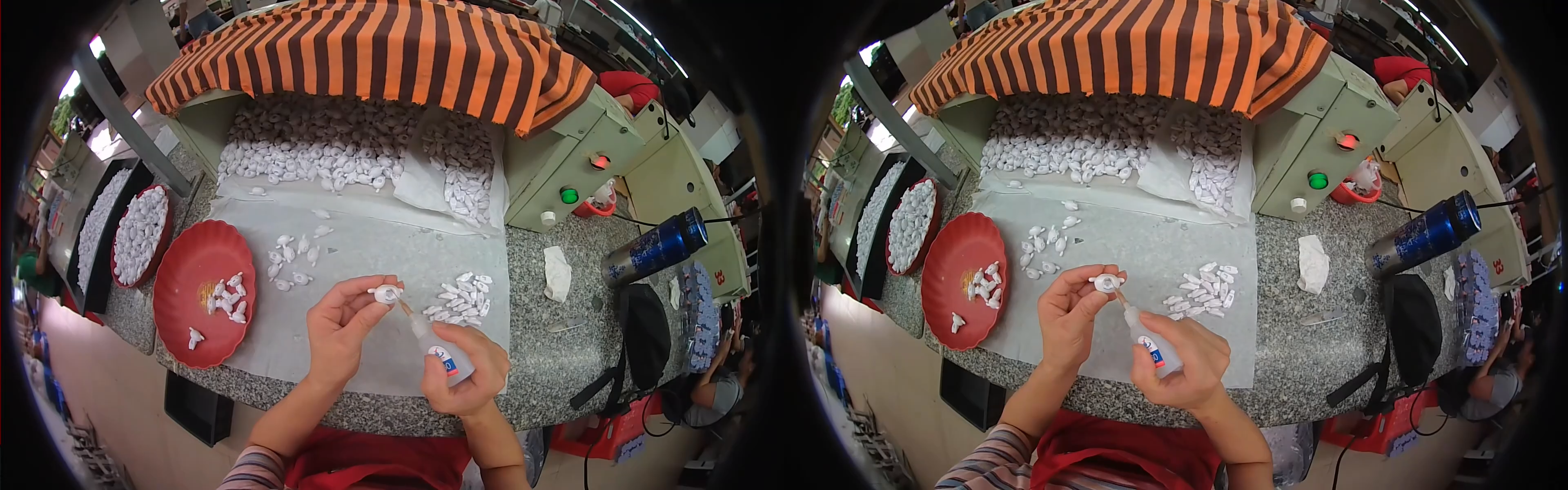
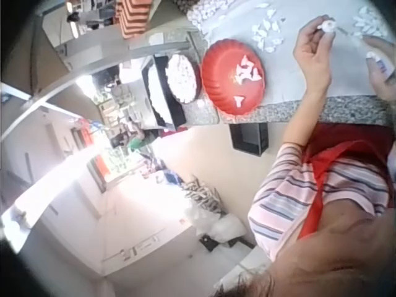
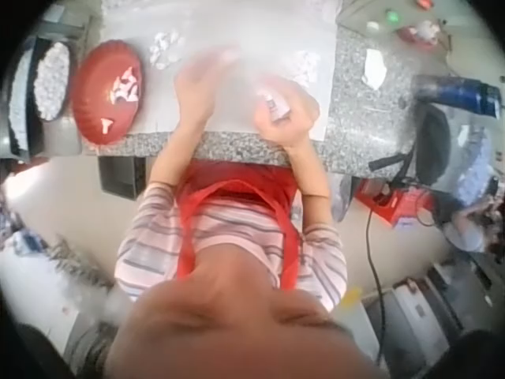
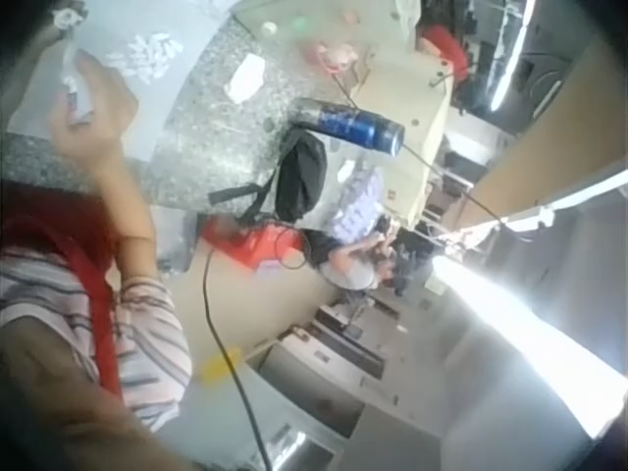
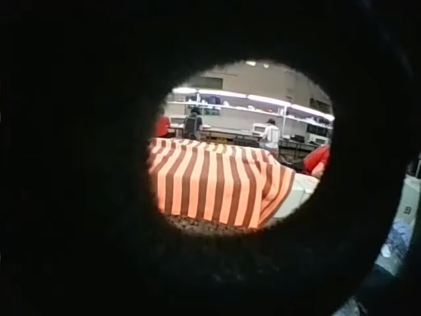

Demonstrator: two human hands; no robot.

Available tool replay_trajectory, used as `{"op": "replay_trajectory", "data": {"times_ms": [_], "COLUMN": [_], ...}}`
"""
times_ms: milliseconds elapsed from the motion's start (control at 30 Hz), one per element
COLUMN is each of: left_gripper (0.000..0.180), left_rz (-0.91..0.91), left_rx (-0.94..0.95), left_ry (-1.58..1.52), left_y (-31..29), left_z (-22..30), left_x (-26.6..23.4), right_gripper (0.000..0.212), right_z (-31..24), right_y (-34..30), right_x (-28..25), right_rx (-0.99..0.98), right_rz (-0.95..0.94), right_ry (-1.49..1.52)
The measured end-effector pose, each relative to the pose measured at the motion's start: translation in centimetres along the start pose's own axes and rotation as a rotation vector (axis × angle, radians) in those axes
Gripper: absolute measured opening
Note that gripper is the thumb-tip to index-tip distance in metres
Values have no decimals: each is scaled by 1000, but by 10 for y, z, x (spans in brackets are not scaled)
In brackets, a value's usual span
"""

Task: Apply glue to small white plastic components and place them into a red dish.

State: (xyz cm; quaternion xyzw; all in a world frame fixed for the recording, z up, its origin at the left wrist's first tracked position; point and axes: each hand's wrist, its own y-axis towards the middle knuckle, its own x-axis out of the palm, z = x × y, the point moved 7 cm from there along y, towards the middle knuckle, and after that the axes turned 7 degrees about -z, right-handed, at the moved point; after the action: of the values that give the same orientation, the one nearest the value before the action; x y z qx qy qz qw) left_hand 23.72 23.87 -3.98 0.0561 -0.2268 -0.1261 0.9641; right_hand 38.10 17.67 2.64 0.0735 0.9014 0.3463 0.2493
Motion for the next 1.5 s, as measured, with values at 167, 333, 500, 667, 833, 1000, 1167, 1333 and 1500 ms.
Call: {"op": "replay_trajectory", "data": {"times_ms": [167,333,500,667,833,1000,1167,1333,1500], "left_gripper": [27,27,27,28,30,30,30,30,30], "left_rz": [20,10,4,-2,53,82,104,132,153], "left_rx": [20,17,24,0,-8,-37,-52,-33,-22], "left_ry": [3,17,23,19,54,32,33,36,16], "left_y": [0,0,0,0,1,5,4,5,6], "left_z": [2,1,2,-1,-4,-8,-9,-8,-11], "left_x": [-5,-2,-1,1,-9,-12,-16,-20,-24], "right_gripper": [27,27,29,28,27,17,18,21,20], "right_z": [-2,-1,-3,-2,8,101,135,108,101], "right_y": [0,0,2,1,3,-16,-25,-15,-15], "right_x": [2,1,0,-2,-13,-20,0,26,33], "right_rx": [-12,5,-52,-49,41,931,840,621,603], "right_rz": [-11,-27,-28,-25,-29,64,-266,-479,-515], "right_ry": [0,-2,18,16,1,475,-15,-458,-588]}}
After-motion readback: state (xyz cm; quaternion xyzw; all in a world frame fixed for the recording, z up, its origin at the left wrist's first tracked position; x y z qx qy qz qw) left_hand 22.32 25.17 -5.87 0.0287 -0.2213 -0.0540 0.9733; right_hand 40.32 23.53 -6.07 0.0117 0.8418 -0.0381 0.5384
